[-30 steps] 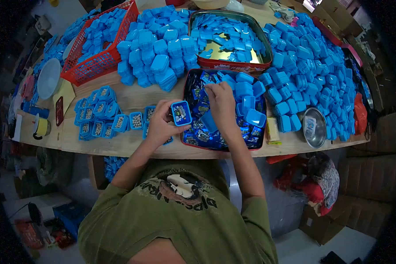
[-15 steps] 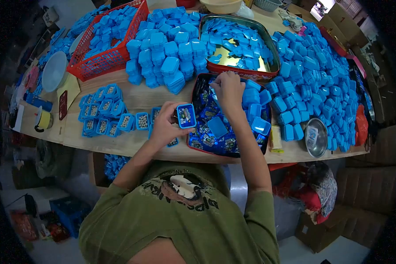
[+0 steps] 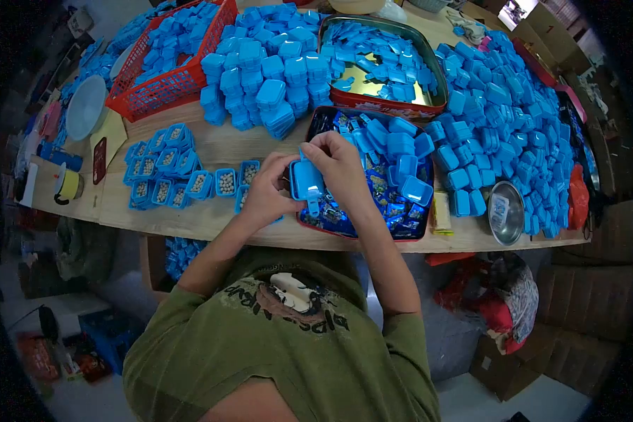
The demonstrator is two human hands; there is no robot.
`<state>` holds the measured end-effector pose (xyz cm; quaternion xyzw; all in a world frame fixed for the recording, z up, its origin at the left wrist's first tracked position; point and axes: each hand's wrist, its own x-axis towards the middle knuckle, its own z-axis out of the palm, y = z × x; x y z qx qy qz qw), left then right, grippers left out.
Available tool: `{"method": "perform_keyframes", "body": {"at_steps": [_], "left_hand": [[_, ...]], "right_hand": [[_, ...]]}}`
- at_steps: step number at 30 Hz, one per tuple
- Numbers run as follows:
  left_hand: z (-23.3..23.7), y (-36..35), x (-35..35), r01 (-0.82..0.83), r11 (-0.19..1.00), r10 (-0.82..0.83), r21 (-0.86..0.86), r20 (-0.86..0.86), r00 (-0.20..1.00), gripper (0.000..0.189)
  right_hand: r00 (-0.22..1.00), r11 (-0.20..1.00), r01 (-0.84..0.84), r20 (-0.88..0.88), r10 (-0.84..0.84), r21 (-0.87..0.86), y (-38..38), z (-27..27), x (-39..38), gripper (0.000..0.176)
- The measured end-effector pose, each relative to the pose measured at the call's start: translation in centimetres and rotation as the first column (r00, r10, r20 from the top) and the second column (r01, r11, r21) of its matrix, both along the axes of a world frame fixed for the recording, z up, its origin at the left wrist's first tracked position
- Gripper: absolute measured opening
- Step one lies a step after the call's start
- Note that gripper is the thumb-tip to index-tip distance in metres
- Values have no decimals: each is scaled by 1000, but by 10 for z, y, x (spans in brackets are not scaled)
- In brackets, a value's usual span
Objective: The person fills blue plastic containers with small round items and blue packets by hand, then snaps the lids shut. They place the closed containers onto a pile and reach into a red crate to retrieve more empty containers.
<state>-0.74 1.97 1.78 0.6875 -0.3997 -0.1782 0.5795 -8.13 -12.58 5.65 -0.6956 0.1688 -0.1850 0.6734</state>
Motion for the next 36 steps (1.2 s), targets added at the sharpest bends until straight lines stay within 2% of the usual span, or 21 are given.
{"method": "perform_keyframes", "body": {"at_steps": [4, 6, 10, 12, 17, 19, 21, 23, 26, 31, 35, 36], "left_hand": [[1, 0, -1, 13, 999, -12, 35, -11, 1000, 71], [2, -2, -3, 14, 999, -13, 39, -24, 1000, 71], [4, -3, -4, 19, 999, -18, 37, -22, 1000, 72], [4, -2, -4, 23, 999, -22, 39, -34, 999, 72], [5, 1, -3, 36, 997, -33, 73, -37, 999, 72], [5, 2, -3, 38, 997, -40, 63, 38, 998, 72], [7, 2, -3, 48, 998, -47, 50, -11, 999, 71], [10, 2, -4, 56, 998, -53, 35, -59, 997, 71], [15, 3, -5, 31, 998, -29, 57, -33, 999, 71], [23, 7, -3, 100, 988, -97, 117, -33, 995, 69], [21, 7, -5, 96, 989, -93, 111, -31, 995, 70], [16, 6, -5, 80, 994, -82, 80, 20, 996, 71]], "right_hand": [[999, 997, 48, 21, -46, -62, 5, -7, 0, 16], [994, 974, 111, 28, -107, -200, 6, -11, 0, 16], [986, 943, 166, 50, -158, -289, 5, -20, 2, 14], [979, 857, 202, 72, -191, -474, 10, -14, 0, 13], [965, 762, 260, 135, -225, -593, 14, -25, 0, 16], [964, 735, 263, 133, -232, -625, 15, -26, 0, 17], [946, 606, 323, 227, -232, -727, 19, -21, -2, 18], [944, 585, 324, 219, -245, -743, 21, -17, -3, 19], [939, 553, 336, 227, -257, -762, 23, -19, -4, 20], [933, 485, 350, 252, -258, -801, 28, -20, -8, 23], [912, 440, 393, 280, -300, -808, 33, -14, -8, 24], [906, 427, 404, 289, -310, -809, 33, -13, -8, 24]]}}
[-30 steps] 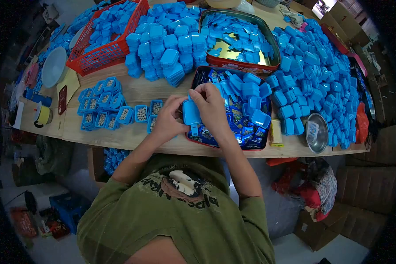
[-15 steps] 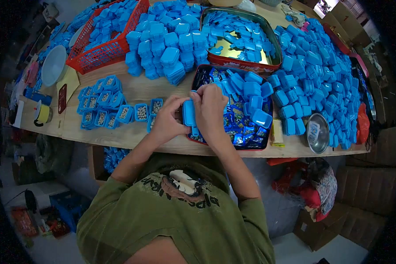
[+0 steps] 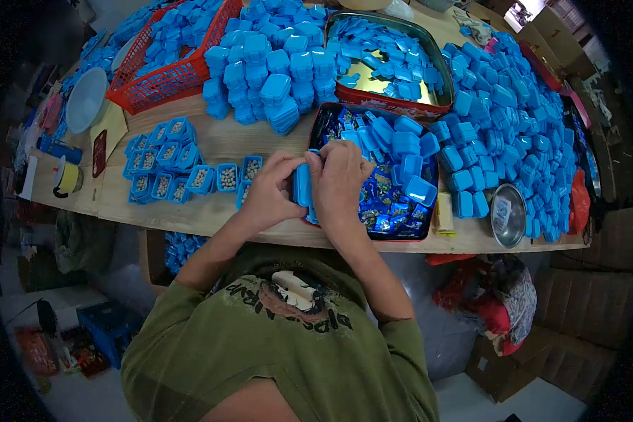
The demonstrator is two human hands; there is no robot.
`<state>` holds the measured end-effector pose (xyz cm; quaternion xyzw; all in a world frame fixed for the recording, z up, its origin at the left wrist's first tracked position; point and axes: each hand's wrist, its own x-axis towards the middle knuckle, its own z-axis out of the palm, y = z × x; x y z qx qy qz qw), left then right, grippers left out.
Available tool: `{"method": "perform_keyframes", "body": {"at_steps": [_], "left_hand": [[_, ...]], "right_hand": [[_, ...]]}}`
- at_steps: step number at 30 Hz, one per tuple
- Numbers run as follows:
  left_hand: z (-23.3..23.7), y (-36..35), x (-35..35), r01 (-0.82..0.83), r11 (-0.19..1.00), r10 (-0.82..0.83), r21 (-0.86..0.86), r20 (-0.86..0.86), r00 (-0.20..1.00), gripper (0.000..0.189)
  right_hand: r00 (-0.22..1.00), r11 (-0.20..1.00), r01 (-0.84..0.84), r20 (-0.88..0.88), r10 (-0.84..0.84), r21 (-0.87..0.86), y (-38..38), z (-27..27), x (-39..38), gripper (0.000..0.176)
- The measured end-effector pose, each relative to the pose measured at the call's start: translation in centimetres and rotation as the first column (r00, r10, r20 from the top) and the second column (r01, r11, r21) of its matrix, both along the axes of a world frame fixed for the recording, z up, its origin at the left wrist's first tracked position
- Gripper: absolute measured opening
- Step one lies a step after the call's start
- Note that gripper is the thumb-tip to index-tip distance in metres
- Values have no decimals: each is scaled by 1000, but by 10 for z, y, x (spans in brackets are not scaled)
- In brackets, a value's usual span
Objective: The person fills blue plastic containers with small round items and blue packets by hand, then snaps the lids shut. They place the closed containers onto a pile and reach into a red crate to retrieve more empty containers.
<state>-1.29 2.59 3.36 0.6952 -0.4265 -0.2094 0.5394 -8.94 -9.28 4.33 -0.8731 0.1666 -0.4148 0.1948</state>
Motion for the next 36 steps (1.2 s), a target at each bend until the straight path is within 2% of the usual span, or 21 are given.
{"method": "perform_keyframes", "body": {"at_steps": [5, 7, 10, 11, 13, 14, 15, 16, 18, 19, 21, 22, 25, 26, 27, 28, 30, 31, 33, 35, 36], "left_hand": [[1, 5, 0, 39, 999, -38, -28, 45, 998, 70], [-9, 9, 6, 173, 967, -197, -189, -116, 974, 62], [-11, 8, 3, 122, 960, -192, -252, -274, 942, 51], [-13, 8, 3, 121, 960, -191, -251, -274, 943, 51], [-17, 6, 4, 65, 985, -123, -163, -382, 916, 46], [-17, 4, 3, 67, 984, -126, -164, -380, 916, 46], [-18, 4, 1, 22, 981, -101, -194, -407, 908, 45], [-17, 4, 0, -27, 975, -75, -222, -435, 897, 43], [-16, 4, 5, -62, 969, -43, -240, -408, 912, 43], [-15, 4, 7, -95, 962, -11, -257, -385, 923, 42], [-14, 2, 4, -106, 956, 15, -274, -315, 949, 43], [-14, 1, 2, -112, 950, 39, -292, -246, 968, 43], [-13, 0, 0, -118, 951, 29, -284, -299, 954, 44], [-10, 0, 1, -112, 952, 24, -284, -296, 955, 44], [-5, 0, 2, -95, 948, -68, -305, -481, 874, 45], [-3, 0, 2, -85, 941, -157, -328, -644, 749, 45], [-4, 0, 2, -80, 954, -129, -289, -635, 761, 45], [-5, 0, 2, -77, 966, -100, -249, -626, 774, 44], [-8, -3, 3, -112, 968, -67, -226, -658, 750, 45], [-7, -7, 1, -137, 969, -43, -205, -688, 724, 46], [-6, -8, 0, -169, 958, -64, -234, -745, 664, 42]], "right_hand": [[1000, 999, -22, -19, 23, 46, -5, -4, -3, 24], [999, 997, -28, -30, 30, 72, -5, -4, -4, 24], [999, 997, -34, -40, 37, 66, 0, -4, -3, 24], [998, 995, -54, -31, 57, 86, 1, -4, -2, 22], [997, 992, -71, -20, 74, 103, 1, -8, -2, 19], [991, 925, -129, 8, 135, 357, -1, -15, -3, 17], [981, 791, -182, 51, 189, 584, -2, -18, -4, 17], [980, 791, -186, 53, 191, 582, -2, -18, -7, 17], [940, 393, -313, 224, 256, 865, 3, -14, -17, 29], [939, 394, -317, 227, 259, 863, 5, -12, -22, 29], [904, 61, -271, 232, 359, 960, 10, -7, -31, 43], [905, 60, -271, 233, 356, 961, 9, -8, -32, 43], [877, 54, -284, 236, 419, 957, 5, -10, -34, 52], [882, 114, -296, 226, 414, 948, 4, -14, -33, 52], [887, 174, -306, 214, 409, 936, 3, -18, -34, 52], [888, 175, -306, 214, 407, 936, 3, -24, -34, 52], [902, 392, -327, 159, 402, 860, 6, -31, -32, 54], [900, 388, -328, 159, 406, 861, 8, -27, -33, 54], [913, 585, -298, 46, 405, 755, 13, -15, -33, 54], [922, 621, -281, 26, 387, 732, 14, -15, -33, 53], [929, 656, -264, 3, 370, 707, 14, -15, -34, 52]]}}
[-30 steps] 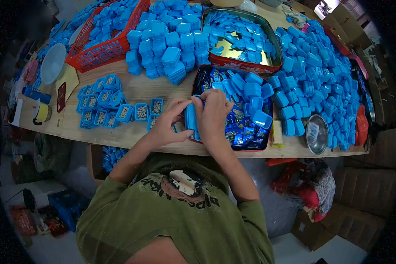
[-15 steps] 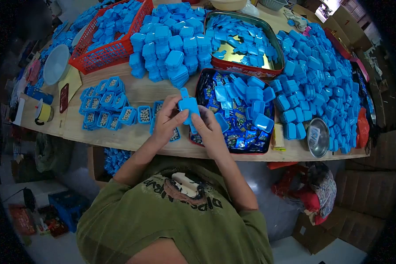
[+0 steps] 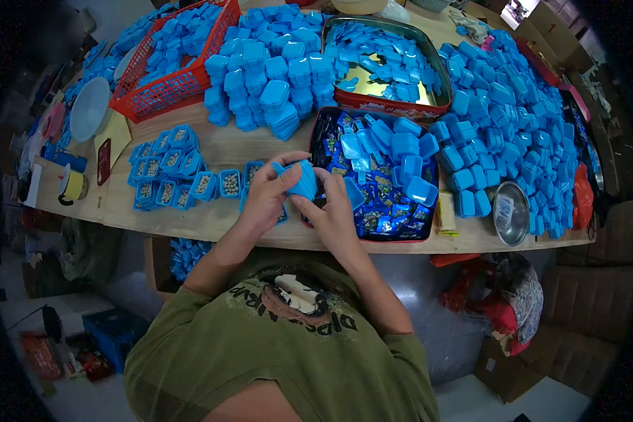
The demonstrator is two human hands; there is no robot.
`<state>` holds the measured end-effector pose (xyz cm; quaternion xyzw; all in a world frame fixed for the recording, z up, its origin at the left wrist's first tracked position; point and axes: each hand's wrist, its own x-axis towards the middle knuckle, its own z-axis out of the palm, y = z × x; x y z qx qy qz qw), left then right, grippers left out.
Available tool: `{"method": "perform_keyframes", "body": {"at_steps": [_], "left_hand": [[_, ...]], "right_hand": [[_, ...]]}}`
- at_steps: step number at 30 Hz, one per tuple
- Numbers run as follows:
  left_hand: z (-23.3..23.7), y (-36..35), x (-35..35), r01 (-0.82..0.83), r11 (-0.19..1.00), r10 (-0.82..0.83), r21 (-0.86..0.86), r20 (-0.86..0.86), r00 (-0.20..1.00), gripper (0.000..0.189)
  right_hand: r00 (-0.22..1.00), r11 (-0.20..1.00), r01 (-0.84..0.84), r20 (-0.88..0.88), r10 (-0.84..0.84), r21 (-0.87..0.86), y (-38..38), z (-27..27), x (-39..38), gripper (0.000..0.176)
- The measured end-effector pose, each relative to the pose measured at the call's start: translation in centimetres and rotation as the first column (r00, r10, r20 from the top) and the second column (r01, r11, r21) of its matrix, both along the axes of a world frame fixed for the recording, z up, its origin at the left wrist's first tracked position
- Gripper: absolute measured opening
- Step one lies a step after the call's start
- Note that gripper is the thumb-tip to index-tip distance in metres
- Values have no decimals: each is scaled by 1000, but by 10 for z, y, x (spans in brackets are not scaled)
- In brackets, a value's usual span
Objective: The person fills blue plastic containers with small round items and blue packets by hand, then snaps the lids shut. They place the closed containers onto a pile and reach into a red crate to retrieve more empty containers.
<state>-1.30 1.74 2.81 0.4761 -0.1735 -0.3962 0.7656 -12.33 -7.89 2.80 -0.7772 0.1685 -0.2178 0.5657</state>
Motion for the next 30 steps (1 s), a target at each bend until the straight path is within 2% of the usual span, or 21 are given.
{"method": "perform_keyframes", "body": {"at_steps": [1, 4, 13, 14, 16, 19, 22, 27, 29, 30], "left_hand": [[1, -1, -1, -18, 999, 14, -43, -85, 996, 38], [-1, -2, 0, -30, 997, 19, -71, -150, 988, 35], [-2, -4, -3, -23, 995, 9, -93, -146, 989, 41], [2, -4, -3, -22, 995, 9, -93, -146, 989, 41], [10, -4, -2, 50, 994, -75, -93, -294, 953, 46], [7, -5, -2, 50, 992, -84, -112, -321, 943, 49], [-4, -5, -1, 46, 992, -72, -115, -226, 972, 51], [-7, -9, 1, 28, 993, -46, -114, -163, 986, 55], [-5, -10, 1, 95, 991, -106, -94, -129, 986, 61], [-3, -9, 1, 96, 991, -108, -89, -139, 984, 61]], "right_hand": [[1000, 1000, 1, 0, -1, 1, -1, 0, -1, 52], [1000, 999, 4, 2, -4, -44, -1, -2, -2, 52], [997, 999, -10, 79, 6, 51, -3, -13, -3, 51], [998, 999, -9, 61, 6, 39, -3, -12, -4, 51], [999, 1000, -6, 48, 5, 22, -4, -11, -5, 50], [997, 998, -3, 82, 8, -64, -6, -13, -3, 51], [991, 997, 22, 131, -32, 77, -4, -19, -2, 51], [991, 998, 27, 130, -35, 62, -6, -16, -2, 51], [993, 996, 34, 109, -43, 84, -6, -14, -3, 50], [991, 976, 31, 122, -59, 216, -6, -15, -2, 50]]}}
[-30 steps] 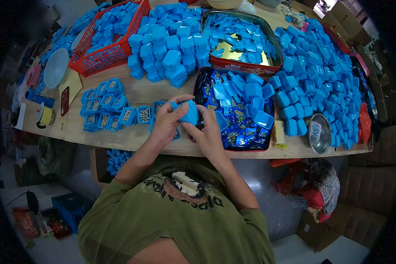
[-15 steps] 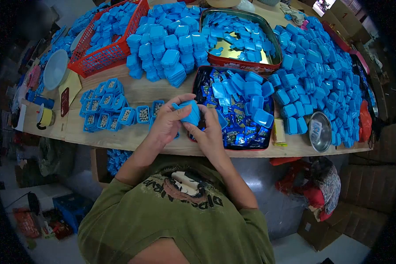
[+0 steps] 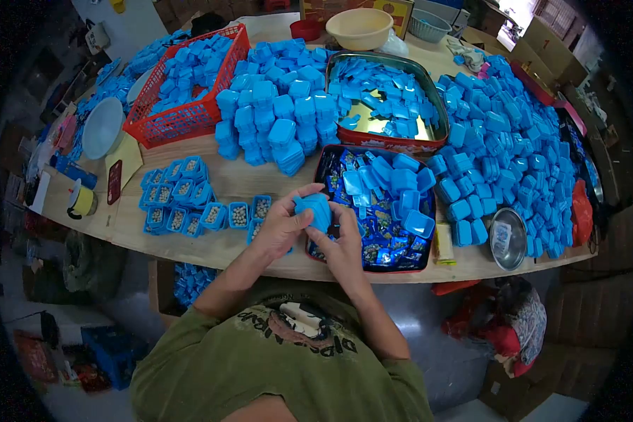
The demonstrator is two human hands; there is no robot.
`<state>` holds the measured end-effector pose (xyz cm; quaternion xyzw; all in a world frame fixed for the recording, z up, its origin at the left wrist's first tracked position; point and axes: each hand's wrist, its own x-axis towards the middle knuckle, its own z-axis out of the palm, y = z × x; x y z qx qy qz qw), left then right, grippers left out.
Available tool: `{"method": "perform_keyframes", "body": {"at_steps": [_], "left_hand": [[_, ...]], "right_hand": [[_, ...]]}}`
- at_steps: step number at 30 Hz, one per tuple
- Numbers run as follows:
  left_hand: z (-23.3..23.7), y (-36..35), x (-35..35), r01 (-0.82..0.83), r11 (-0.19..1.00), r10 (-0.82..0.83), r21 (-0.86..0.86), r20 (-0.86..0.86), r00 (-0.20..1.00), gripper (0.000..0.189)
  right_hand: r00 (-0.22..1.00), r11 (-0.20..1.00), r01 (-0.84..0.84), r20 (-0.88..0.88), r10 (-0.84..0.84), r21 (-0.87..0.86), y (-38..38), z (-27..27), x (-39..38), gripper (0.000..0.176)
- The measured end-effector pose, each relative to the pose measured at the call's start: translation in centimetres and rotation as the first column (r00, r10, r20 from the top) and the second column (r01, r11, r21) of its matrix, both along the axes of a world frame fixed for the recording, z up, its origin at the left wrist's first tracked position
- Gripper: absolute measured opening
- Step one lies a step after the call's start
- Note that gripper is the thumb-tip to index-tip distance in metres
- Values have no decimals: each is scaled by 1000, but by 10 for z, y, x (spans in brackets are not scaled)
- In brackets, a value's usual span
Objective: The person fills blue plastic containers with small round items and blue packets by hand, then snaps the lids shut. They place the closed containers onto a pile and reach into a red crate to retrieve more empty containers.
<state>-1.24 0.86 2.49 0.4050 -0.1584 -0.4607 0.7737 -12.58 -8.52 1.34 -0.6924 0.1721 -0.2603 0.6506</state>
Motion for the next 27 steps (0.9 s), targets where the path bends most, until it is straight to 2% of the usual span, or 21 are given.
{"method": "perform_keyframes", "body": {"at_steps": [2, 6, 10, 12, 13, 14, 15, 16, 18, 19, 21, 22, 24, 25, 27], "left_hand": [[2, 4, 3, 62, 996, -54, -59, 126, 991, 68], [-4, 5, 7, -8, 1000, 1, 26, 254, 967, 63], [-2, 4, 4, -44, 999, 36, 26, 261, 965, 59], [1, 4, 4, -76, 996, 54, 55, 329, 943, 60], [3, 5, 4, -77, 995, 55, 55, 328, 943, 60], [5, 7, 6, -85, 993, 44, 84, 410, 911, 59], [6, 9, 5, -94, 989, 27, 114, 487, 873, 59], [7, 9, 3, -93, 989, 25, 117, 483, 875, 59], [8, 10, 0, -76, 994, 16, 81, 575, 818, 61], [5, 10, 0, -78, 994, 18, 79, 576, 817, 61], [-1, 8, 0, -100, 995, 70, 4, 690, 721, 60], [0, 9, -1, -108, 994, 76, 3, 691, 719, 60], [4, 12, -3, -43, 996, -3, 78, 511, 859, 61], [4, 13, -2, -48, 996, 0, 81, 511, 860, 61], [2, 12, -2, -75, 995, 10, 73, 646, 763, 62]], "right_hand": [[998, 978, -51, 51, 42, 204, -4, 3, -1, 51], [997, 949, -78, 31, 72, 305, -1, 9, -1, 53], [995, 953, -93, 58, 80, 287, 0, 5, -2, 53], [998, 993, -57, -34, 60, 104, -3, 11, -4, 54], [997, 993, -58, -35, 62, 104, -5, 14, -5, 54], [1000, 999, 13, 0, -13, -35, -9, 18, -5, 51], [996, 982, 89, 44, -83, -169, -12, 22, -5, 49], [996, 982, 89, 39, -84, -167, -16, 28, -4, 49], [998, 888, 67, 36, -56, -456, -23, 38, 0, 35], [998, 887, 66, 38, -55, -457, -23, 38, 1, 35], [996, 860, 56, 90, -12, -508, -21, 39, 5, 20], [996, 860, 51, 92, -5, -508, -20, 39, 5, 20], [991, 836, 98, 130, -32, -540, -17, 38, 5, 15], [991, 838, 94, 130, -28, -538, -17, 38, 6, 15], [991, 843, 68, 133, 4, -533, -19, 38, 4, 16]]}}
